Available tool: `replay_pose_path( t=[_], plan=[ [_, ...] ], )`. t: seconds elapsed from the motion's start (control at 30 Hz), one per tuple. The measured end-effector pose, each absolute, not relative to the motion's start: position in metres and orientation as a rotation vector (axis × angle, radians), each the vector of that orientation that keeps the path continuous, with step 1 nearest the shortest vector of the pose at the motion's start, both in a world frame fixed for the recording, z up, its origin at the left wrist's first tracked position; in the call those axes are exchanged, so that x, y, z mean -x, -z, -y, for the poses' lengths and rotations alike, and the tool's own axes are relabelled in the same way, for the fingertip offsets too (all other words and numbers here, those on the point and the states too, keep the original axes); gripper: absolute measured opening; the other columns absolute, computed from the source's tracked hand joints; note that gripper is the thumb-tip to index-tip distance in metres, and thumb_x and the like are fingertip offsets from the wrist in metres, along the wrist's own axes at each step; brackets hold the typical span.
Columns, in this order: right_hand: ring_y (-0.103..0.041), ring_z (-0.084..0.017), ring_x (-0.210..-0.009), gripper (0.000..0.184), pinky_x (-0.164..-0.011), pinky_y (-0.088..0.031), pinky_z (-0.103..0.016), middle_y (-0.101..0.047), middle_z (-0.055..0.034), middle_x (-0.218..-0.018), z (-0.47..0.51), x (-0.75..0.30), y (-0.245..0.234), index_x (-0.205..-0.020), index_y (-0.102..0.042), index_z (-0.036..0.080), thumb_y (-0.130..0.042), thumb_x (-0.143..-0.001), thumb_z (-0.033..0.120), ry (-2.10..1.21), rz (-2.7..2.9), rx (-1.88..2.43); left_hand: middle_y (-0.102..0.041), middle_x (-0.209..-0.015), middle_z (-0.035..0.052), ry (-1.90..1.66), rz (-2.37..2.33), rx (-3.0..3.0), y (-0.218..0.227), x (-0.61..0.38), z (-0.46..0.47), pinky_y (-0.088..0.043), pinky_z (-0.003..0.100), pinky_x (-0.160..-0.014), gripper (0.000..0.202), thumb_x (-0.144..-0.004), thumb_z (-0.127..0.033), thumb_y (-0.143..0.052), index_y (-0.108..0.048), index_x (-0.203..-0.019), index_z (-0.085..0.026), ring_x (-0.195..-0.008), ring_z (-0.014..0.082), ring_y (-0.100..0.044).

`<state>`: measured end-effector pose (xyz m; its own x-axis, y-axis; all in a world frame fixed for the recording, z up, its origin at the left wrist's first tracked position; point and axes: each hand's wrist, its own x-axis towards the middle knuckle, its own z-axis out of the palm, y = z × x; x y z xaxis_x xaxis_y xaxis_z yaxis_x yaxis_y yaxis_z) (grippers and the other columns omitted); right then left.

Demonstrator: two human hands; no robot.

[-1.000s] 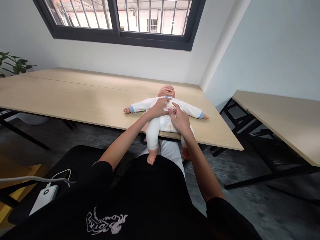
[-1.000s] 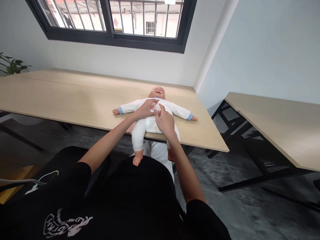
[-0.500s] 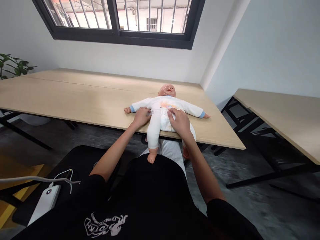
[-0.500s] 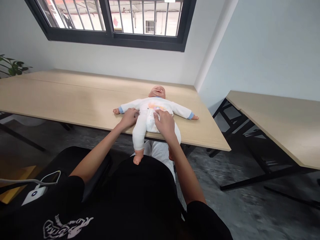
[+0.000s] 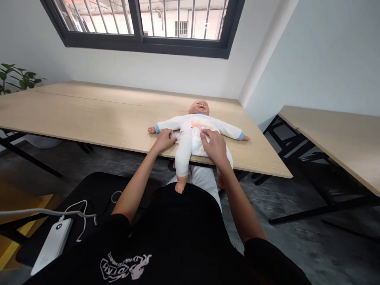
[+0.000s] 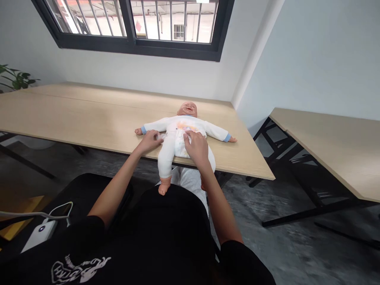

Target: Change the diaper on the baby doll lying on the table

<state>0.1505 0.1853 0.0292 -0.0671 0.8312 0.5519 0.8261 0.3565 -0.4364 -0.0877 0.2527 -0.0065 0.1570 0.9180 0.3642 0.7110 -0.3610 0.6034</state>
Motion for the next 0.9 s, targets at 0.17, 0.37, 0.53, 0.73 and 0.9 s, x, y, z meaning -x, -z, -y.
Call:
replay_pose_path(
  t=[0.17, 0.37, 0.53, 0.73, 0.9],
  plan=[
    [-0.06, -0.029, -0.112, 0.04, -0.105, -0.045, -0.046, -0.068, -0.0116, -0.119, -0.185, -0.15, -0.028, -0.116, -0.07, 0.015, -0.041, -0.102, 0.039, -0.008, 1.841, 1.449, -0.072, -0.092, 0.0057, -0.981, -1.271, -2.118, 0.006, 0.091, -0.251, -0.049, 0.037, -0.098, 0.024, -0.085, -0.022, -0.046, -0.067, -0.074, -0.019, -0.098, 0.0225, -0.062],
    [-0.06, -0.03, -0.112, 0.041, -0.106, -0.045, -0.046, -0.068, -0.0108, -0.121, -0.184, -0.15, -0.028, -0.116, -0.07, 0.016, -0.041, -0.101, 0.039, -0.012, 1.833, 1.444, -0.074, -0.112, 0.0075, -1.018, -1.198, -2.011, 0.005, 0.091, -0.247, -0.051, 0.035, -0.098, 0.034, -0.078, -0.013, -0.048, -0.073, -0.101, -0.017, -0.104, 0.0221, -0.065],
    [-0.059, -0.03, -0.113, 0.041, -0.107, -0.043, -0.046, -0.068, -0.0118, -0.121, -0.184, -0.149, -0.027, -0.117, -0.07, 0.014, -0.04, -0.102, 0.038, -0.015, 1.834, 1.453, -0.068, -0.115, 0.008, -1.059, -1.223, -2.055, 0.003, 0.093, -0.241, -0.05, 0.033, -0.099, 0.034, -0.08, -0.015, -0.059, -0.063, -0.114, -0.016, -0.107, 0.0204, -0.062],
    [-0.056, -0.029, -0.114, 0.038, -0.106, -0.04, -0.043, -0.067, -0.0117, -0.121, -0.18, -0.142, -0.031, -0.119, -0.07, 0.014, -0.041, -0.103, 0.033, 0.094, 1.855, 1.52, -0.062, -0.097, 0.005, -1.09, -1.359, -2.061, 0.009, 0.093, -0.247, -0.047, 0.037, -0.096, 0.018, -0.077, -0.021, -0.068, -0.059, -0.093, -0.018, -0.099, 0.023, -0.058],
    [-0.05, -0.028, -0.121, 0.035, -0.103, -0.039, -0.04, -0.061, -0.0116, -0.127, -0.181, -0.11, -0.052, -0.127, -0.066, 0.017, -0.048, -0.103, 0.036, 0.223, 1.966, 1.485, -0.057, -0.089, 0.0057, -1.12, -1.455, -2.108, 0.013, 0.092, -0.255, -0.042, 0.043, -0.101, 0.017, -0.073, -0.021, -0.072, -0.055, -0.074, -0.02, -0.102, 0.0276, -0.053]
  ],
)
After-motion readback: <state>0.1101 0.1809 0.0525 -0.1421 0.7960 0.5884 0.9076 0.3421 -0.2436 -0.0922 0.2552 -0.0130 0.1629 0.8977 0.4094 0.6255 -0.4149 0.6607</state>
